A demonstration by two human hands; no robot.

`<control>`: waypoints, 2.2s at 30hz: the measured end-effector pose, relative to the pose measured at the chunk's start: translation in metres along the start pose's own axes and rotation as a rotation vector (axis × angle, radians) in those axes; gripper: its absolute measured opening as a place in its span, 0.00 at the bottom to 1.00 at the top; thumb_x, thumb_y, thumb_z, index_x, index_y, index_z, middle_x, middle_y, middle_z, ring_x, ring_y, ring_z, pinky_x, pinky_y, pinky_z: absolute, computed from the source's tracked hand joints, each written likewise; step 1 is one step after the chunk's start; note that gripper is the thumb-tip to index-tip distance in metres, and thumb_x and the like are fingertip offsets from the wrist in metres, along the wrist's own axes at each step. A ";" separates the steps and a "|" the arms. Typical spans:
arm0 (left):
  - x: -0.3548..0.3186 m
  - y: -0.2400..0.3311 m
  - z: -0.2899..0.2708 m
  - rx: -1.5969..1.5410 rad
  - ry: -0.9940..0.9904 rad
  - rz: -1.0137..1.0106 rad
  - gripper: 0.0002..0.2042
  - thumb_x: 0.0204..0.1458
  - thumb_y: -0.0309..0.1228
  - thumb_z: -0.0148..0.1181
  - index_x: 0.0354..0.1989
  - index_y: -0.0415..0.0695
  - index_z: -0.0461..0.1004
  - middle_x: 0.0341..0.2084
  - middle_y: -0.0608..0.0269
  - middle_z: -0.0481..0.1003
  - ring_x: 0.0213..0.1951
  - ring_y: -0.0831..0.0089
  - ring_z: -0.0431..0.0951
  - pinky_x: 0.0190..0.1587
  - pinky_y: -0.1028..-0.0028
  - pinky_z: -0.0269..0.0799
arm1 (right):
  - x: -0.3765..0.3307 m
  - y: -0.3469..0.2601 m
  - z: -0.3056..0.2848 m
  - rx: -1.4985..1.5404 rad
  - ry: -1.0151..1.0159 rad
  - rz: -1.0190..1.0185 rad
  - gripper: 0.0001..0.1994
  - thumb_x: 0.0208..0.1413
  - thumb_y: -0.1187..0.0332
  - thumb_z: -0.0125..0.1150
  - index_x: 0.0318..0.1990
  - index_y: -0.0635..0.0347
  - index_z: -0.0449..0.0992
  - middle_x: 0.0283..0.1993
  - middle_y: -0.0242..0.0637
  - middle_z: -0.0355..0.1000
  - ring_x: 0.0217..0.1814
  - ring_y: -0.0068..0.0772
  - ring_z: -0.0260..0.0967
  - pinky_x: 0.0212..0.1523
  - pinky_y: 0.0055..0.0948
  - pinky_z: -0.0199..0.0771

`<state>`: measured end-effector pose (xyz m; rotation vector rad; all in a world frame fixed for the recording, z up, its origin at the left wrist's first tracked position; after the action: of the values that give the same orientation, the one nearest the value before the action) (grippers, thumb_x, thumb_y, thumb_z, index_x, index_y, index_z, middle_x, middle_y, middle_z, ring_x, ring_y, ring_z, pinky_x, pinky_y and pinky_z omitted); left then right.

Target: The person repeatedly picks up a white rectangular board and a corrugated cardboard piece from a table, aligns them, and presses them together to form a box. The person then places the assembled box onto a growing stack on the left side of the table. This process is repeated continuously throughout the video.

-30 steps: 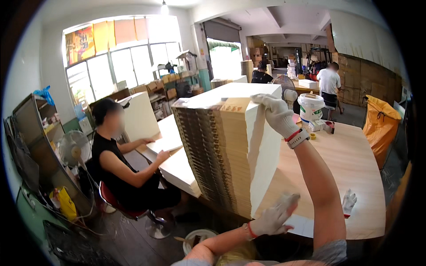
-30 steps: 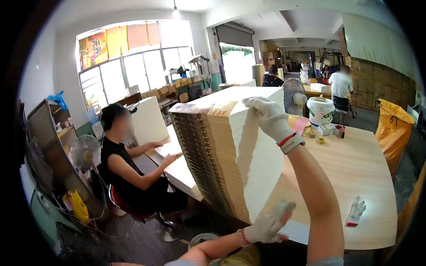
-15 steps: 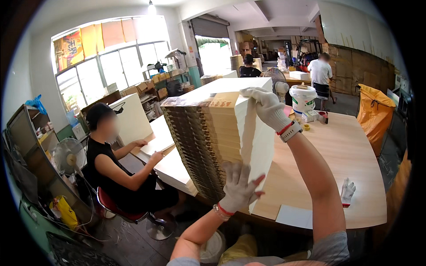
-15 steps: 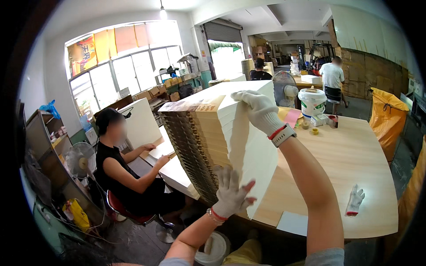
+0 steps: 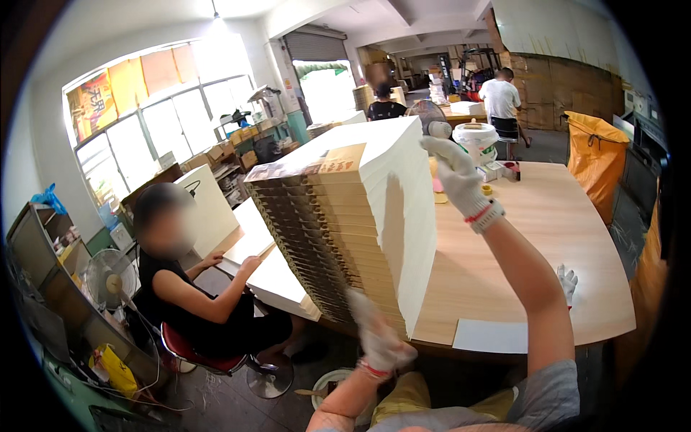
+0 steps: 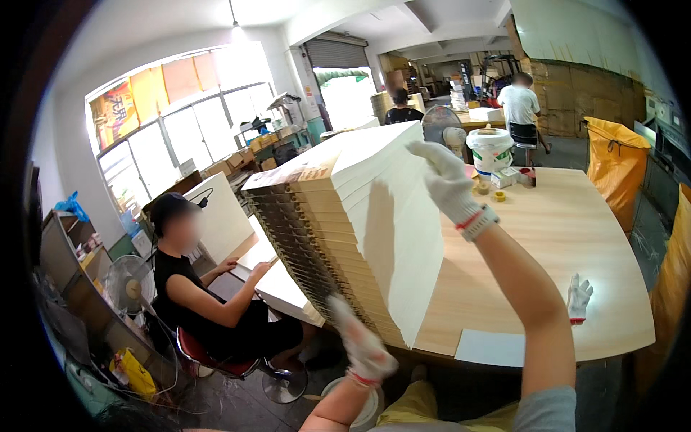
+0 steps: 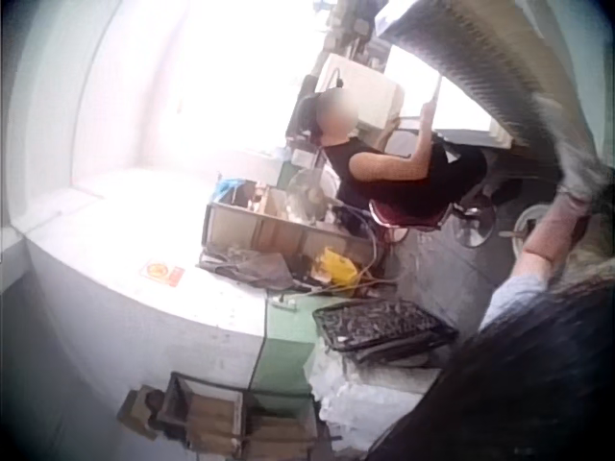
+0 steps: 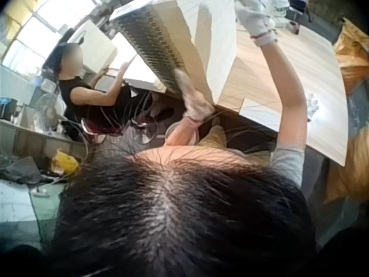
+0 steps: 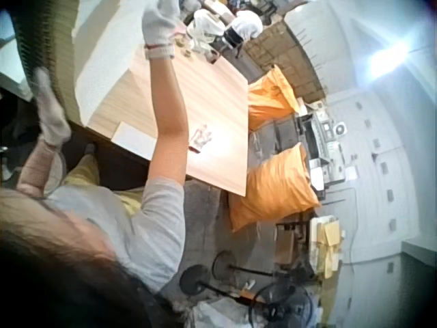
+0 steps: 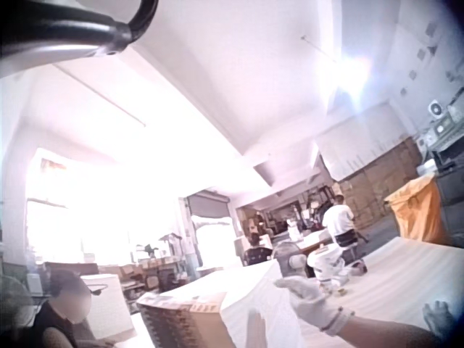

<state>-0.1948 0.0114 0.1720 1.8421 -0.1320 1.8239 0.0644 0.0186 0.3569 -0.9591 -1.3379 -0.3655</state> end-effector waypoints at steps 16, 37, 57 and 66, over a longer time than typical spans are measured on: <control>-0.070 -0.086 0.004 0.520 0.374 -0.209 0.24 0.54 0.41 0.55 0.54 0.37 0.64 0.54 0.49 0.66 0.55 0.40 0.66 0.59 0.47 0.58 | -0.339 0.090 -0.345 -0.147 0.210 0.844 0.19 0.49 0.86 0.41 0.47 0.66 0.74 0.41 0.36 0.73 0.40 0.25 0.71 0.44 0.23 0.72; -0.135 -0.022 0.063 0.227 -0.229 0.084 0.43 0.57 0.47 0.45 0.68 0.31 0.30 0.66 0.29 0.40 0.68 0.40 0.44 0.68 0.52 0.40 | -0.503 0.148 -0.419 -0.107 0.402 1.056 0.24 0.50 0.85 0.38 0.54 0.65 0.71 0.50 0.35 0.71 0.43 0.21 0.69 0.41 0.18 0.70; -0.037 -0.158 -0.111 0.613 0.396 -0.115 0.29 0.60 0.38 0.37 0.65 0.30 0.50 0.65 0.40 0.52 0.67 0.45 0.50 0.68 0.59 0.41 | -0.471 0.125 -0.378 -0.356 0.303 0.952 0.22 0.50 0.82 0.39 0.52 0.65 0.72 0.43 0.34 0.73 0.40 0.22 0.68 0.39 0.19 0.68; 0.006 -0.160 -0.133 0.675 0.318 -0.189 0.30 0.57 0.33 0.42 0.67 0.31 0.46 0.67 0.38 0.46 0.69 0.47 0.45 0.68 0.58 0.41 | -0.444 0.136 -0.347 -0.390 0.279 0.976 0.22 0.50 0.82 0.39 0.51 0.65 0.73 0.43 0.34 0.73 0.39 0.22 0.68 0.39 0.19 0.68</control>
<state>-0.2451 0.2070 0.1212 1.8438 0.8366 2.1479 0.2786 -0.2924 -0.0829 -1.6857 -0.4360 0.0087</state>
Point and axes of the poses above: each hand's wrist, its own x-axis towards the middle knuckle, its own z-axis out of the palm, y = z × x, the point moved 4 cm from there along x, towards the middle knuckle
